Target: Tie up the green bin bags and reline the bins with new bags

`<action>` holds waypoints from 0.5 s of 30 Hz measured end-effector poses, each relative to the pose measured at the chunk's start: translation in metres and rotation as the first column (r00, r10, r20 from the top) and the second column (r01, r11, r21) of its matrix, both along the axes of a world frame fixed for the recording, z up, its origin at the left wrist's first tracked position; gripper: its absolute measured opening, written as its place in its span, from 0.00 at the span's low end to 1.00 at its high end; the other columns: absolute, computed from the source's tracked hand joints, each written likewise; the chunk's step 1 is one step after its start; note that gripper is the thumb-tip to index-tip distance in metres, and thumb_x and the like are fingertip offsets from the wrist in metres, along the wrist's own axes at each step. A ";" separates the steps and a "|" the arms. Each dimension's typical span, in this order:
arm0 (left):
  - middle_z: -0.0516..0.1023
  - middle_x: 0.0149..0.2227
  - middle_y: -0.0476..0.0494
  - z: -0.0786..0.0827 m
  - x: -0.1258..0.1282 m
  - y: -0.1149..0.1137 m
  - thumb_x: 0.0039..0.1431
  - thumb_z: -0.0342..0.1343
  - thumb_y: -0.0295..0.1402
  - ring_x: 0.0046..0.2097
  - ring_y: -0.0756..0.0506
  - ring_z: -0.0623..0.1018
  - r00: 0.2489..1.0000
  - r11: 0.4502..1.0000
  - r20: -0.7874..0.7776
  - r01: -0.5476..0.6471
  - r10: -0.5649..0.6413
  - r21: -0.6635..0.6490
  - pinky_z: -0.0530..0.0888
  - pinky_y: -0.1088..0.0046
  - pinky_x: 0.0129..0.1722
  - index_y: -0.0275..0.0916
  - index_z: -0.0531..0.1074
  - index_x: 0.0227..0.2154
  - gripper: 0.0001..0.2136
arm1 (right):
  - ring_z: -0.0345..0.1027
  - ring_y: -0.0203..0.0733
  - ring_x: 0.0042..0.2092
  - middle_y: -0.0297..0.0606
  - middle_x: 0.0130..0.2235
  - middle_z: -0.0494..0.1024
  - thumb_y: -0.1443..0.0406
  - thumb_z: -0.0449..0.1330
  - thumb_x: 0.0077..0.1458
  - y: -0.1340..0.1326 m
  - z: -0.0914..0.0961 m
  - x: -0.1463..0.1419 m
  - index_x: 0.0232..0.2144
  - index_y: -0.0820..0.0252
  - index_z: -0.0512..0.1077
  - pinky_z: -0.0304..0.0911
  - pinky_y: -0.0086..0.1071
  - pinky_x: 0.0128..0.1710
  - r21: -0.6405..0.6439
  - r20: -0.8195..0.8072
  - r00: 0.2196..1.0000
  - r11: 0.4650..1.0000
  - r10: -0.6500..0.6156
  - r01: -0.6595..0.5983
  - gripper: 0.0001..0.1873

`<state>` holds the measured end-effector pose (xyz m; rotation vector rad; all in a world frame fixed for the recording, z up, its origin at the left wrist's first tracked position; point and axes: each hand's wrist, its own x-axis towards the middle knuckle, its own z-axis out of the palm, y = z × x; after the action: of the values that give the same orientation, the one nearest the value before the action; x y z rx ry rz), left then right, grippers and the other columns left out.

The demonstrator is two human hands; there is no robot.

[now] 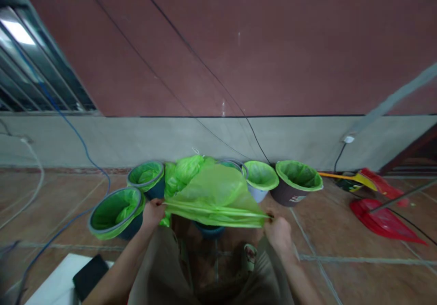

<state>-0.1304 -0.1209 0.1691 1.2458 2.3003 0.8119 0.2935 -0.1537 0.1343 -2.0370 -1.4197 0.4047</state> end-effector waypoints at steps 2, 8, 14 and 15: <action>0.68 0.16 0.49 0.000 -0.006 0.005 0.47 0.57 0.33 0.25 0.44 0.73 0.994 0.996 0.103 -0.030 0.022 0.078 0.64 0.72 0.28 0.41 0.67 0.17 0.08 | 0.73 0.44 0.28 0.42 0.32 0.82 0.65 0.51 0.46 0.000 0.011 -0.004 0.41 0.60 0.78 0.66 0.34 0.31 0.054 -0.073 0.997 0.998 -0.007 0.011 0.23; 0.71 0.20 0.53 0.000 0.009 0.002 0.34 0.61 0.29 0.24 0.49 0.72 0.748 0.952 0.663 -0.211 0.012 0.221 0.68 0.75 0.27 0.39 0.71 0.22 0.07 | 0.70 0.40 0.26 0.39 0.28 0.79 0.57 0.61 0.40 0.007 0.037 -0.032 0.32 0.62 0.78 0.66 0.31 0.25 0.138 -0.609 0.793 0.984 -0.007 0.115 0.17; 0.74 0.23 0.51 0.006 0.009 0.001 0.34 0.60 0.27 0.25 0.51 0.72 0.451 0.922 0.889 -0.372 0.077 0.109 0.70 0.74 0.27 0.36 0.74 0.27 0.11 | 0.66 0.36 0.22 0.36 0.23 0.76 0.58 0.66 0.36 0.015 0.049 -0.047 0.26 0.61 0.73 0.64 0.28 0.20 -0.014 -0.922 0.374 0.975 -0.098 0.220 0.14; 0.73 0.23 0.51 0.008 0.008 0.002 0.35 0.59 0.27 0.25 0.51 0.72 0.440 0.911 0.893 -0.400 0.097 0.098 0.70 0.74 0.27 0.36 0.73 0.27 0.10 | 0.65 0.35 0.21 0.34 0.22 0.75 0.58 0.66 0.36 0.017 0.051 -0.048 0.25 0.61 0.73 0.62 0.28 0.19 -0.004 -0.930 0.356 0.970 -0.093 0.243 0.14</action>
<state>-0.1224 -0.1189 0.1767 0.3238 1.4888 1.5193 0.2455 -0.1363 0.1851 -1.3366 -0.4606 1.1228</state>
